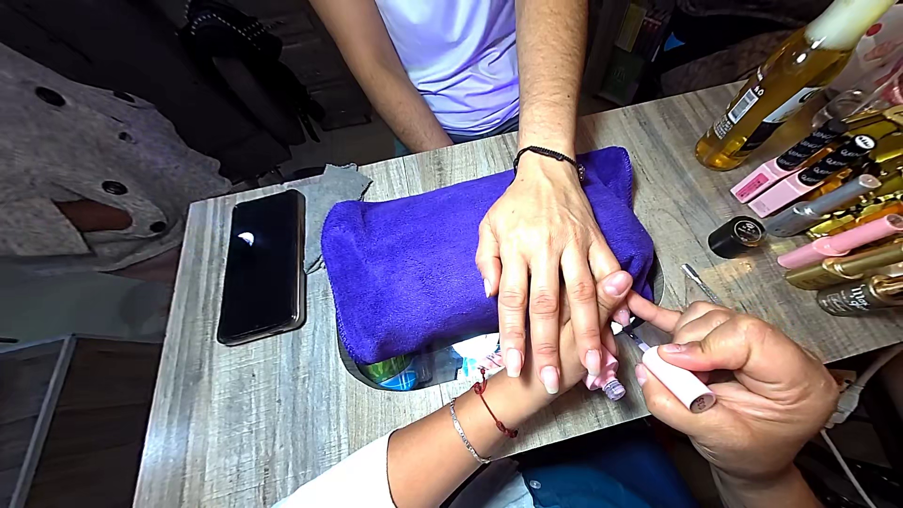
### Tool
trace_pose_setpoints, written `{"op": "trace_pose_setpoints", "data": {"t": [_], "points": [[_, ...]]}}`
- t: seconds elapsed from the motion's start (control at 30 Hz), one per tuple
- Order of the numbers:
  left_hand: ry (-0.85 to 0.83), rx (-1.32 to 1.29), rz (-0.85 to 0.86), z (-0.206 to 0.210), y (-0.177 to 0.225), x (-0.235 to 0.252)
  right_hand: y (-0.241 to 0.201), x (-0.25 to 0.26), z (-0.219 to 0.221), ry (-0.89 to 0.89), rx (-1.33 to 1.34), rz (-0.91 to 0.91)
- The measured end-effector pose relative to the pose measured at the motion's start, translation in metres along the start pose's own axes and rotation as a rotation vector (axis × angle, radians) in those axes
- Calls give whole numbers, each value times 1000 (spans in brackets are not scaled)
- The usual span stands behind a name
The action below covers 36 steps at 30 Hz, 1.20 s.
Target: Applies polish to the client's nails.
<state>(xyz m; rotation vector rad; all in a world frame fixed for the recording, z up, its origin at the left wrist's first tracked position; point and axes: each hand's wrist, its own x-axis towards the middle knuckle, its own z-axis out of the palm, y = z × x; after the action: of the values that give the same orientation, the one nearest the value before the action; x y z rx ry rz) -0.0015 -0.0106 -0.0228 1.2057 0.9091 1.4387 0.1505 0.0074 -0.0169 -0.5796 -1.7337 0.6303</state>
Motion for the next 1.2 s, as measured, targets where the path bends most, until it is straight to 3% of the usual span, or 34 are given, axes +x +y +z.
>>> {"op": "trace_pose_setpoints", "data": {"t": [0.23, 0.63, 0.83, 1.2], "points": [[-12, -34, -44, -2, 2, -1, -2, 2, 1, 53, 78, 6], [19, 39, -37, -2, 1, 0, -1, 1, 4, 54, -28, -14], [-5, -103, -35, -2, -1, -1, -2, 1, 4, 43, -37, -12], [-14, -110, -46, -1, 1, 0, -2, -4, 3, 23, -32, -39]]}}
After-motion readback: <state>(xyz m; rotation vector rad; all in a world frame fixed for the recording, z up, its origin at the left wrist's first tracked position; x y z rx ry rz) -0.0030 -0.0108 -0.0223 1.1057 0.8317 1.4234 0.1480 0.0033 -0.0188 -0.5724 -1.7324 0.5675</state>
